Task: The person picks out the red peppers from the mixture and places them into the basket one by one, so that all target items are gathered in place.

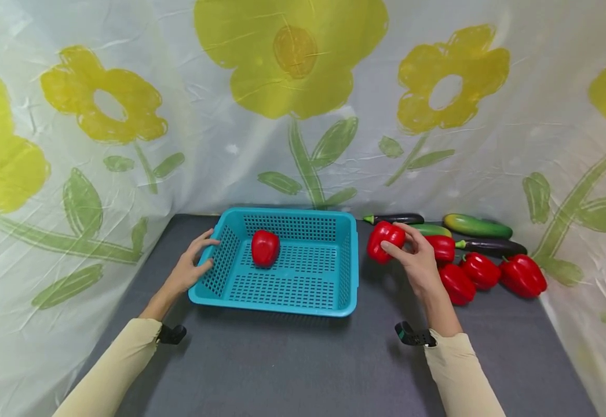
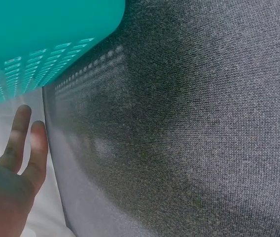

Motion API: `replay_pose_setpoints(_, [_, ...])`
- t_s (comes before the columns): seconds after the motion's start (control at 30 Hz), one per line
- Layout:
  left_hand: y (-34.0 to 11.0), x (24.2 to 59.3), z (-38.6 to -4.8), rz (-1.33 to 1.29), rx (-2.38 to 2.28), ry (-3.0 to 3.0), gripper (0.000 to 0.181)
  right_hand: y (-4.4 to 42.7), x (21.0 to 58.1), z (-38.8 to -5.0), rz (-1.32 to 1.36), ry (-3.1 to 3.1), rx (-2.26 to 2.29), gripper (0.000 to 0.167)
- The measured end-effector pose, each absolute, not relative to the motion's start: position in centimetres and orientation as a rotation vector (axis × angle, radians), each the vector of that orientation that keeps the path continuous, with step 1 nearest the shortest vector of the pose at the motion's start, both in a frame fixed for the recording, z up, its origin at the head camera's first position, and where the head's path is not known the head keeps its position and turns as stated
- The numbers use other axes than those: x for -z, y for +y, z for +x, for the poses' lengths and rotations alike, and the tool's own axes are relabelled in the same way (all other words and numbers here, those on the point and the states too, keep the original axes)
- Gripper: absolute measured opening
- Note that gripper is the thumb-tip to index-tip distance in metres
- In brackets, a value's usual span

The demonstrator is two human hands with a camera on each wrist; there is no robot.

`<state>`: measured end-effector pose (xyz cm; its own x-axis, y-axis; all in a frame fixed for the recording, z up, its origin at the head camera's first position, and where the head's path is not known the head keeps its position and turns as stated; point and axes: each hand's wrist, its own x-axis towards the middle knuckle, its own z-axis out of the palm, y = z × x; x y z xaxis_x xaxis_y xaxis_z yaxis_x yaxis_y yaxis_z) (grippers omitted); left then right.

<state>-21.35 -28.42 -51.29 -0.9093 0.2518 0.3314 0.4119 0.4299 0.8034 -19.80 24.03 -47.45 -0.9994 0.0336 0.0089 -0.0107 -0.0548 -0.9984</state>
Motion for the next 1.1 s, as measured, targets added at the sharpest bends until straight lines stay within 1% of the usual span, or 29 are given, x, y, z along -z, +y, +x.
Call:
replay_pose_setpoints(0.13, [-28.9, 52.2, -21.7, -0.586, 1.478, -2.528, 0.042, 23.7, 47.0, -20.1, 0.016, -2.142, -2.242, 0.06])
replay_pose_setpoints(0.43, [-29.0, 52.2, -21.7, -0.574, 1.483, -2.534, 0.043, 22.3, 45.0, -21.0, 0.061, -2.249, -2.116, 0.063])
replay_pose_setpoints(0.63, [-28.9, 52.1, -21.6, -0.566, 1.487, -2.535, 0.043, 21.1, 44.2, -22.1, 0.158, -2.239, -2.119, 0.061])
replay_pose_setpoints(0.8, [-28.2, 50.9, -20.9, -0.57, 1.505, -2.522, 0.042, 19.9, 43.7, -23.0, 0.2, -2.269, -2.097, 0.06])
replay_pose_setpoints(1.0, [-27.5, 48.5, -19.8, -0.577, 1.504, -2.543, 0.042, 18.3, 42.9, -23.8, 0.238, -2.276, -2.13, 0.063])
replay_pose_setpoints(1.1, [-27.7, 48.9, -20.1, -0.563, 1.491, -2.555, 0.042, 17.6, 42.7, -24.1, 0.272, -2.275, -2.15, 0.065])
